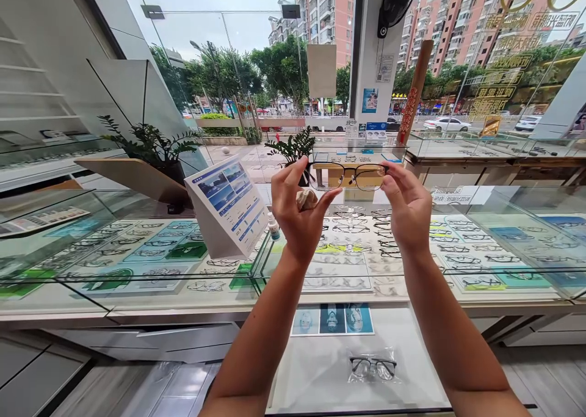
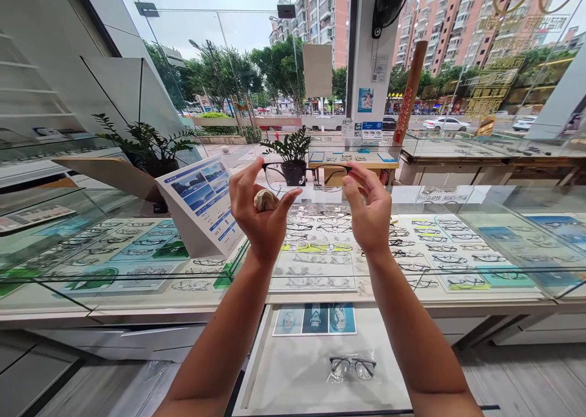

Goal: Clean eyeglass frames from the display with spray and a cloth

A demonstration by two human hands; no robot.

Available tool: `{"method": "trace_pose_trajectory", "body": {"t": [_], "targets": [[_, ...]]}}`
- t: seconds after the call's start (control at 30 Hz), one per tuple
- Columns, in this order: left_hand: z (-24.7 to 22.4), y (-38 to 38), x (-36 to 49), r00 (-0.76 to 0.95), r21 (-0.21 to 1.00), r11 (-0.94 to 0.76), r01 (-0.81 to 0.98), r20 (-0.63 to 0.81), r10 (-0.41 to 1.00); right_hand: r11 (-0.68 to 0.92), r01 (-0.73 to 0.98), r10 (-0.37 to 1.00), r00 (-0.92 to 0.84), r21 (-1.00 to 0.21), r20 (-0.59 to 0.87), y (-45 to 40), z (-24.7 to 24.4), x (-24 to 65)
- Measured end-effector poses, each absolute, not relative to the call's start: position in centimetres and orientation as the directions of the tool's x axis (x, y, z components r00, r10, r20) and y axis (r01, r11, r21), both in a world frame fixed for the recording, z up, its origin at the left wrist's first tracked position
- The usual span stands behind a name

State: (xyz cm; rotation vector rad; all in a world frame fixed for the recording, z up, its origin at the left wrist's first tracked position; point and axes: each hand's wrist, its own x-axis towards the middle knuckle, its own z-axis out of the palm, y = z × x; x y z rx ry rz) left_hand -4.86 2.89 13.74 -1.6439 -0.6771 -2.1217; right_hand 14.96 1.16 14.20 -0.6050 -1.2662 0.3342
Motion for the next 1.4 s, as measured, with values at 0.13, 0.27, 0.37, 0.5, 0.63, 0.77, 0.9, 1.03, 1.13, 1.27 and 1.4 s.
{"method": "trace_pose_trajectory", "body": {"t": [0.13,0.27,0.37,0.5,0.63,0.77,0.9,1.03,1.13,1.27,1.4], "targets": [[13.5,2.6,-4.3,-0.226,0.141,-0.796,0.589,0.974,0.005,0.747,-0.066,0.639,0.345,-0.661,0.687,2.0,14.0,15.1],[13.5,2.5,-4.2,-0.215,0.123,-0.824,0.553,0.977,0.002,0.735,-0.095,0.651,0.379,-0.671,0.658,2.1,14.0,15.2],[13.7,2.6,-4.2,-0.224,0.161,-0.837,0.523,0.973,0.047,0.750,-0.062,0.622,0.403,-0.658,0.671,1.8,14.3,15.1],[13.6,3.1,-4.4,-0.250,0.234,-0.855,0.463,0.960,0.127,0.779,-0.036,0.577,0.432,-0.626,0.693,1.0,14.6,15.0],[13.2,3.8,-4.5,-0.268,0.274,-0.860,0.429,0.949,0.169,0.798,0.028,0.533,0.434,-0.602,0.727,0.3,14.9,14.9],[12.9,4.1,-4.3,-0.274,0.273,-0.860,0.431,0.948,0.163,0.794,0.061,0.522,0.441,-0.604,0.731,0.1,15.0,14.9],[13.0,3.5,-3.8,-0.295,0.307,-0.838,0.451,0.937,0.185,0.734,-0.002,0.617,0.421,-0.679,0.665,1.0,14.8,15.4],[13.3,2.6,-3.3,-0.318,0.408,-0.769,0.493,0.907,0.277,0.609,-0.104,0.747,0.409,-0.786,0.524,2.6,14.2,16.1],[13.4,2.4,-3.4,-0.314,0.436,-0.747,0.501,0.896,0.313,0.556,-0.149,0.788,0.406,-0.818,0.462,3.4,13.8,16.3],[13.3,3.1,-3.9,-0.239,0.301,-0.806,0.510,0.949,0.204,0.625,-0.137,0.740,0.415,-0.768,0.528,3.4,13.7,15.9],[12.4,4.4,-4.3,-0.232,0.176,-0.856,0.486,0.970,0.067,0.755,-0.051,0.612,0.416,-0.654,0.673,3.0,13.9,15.0]]}}
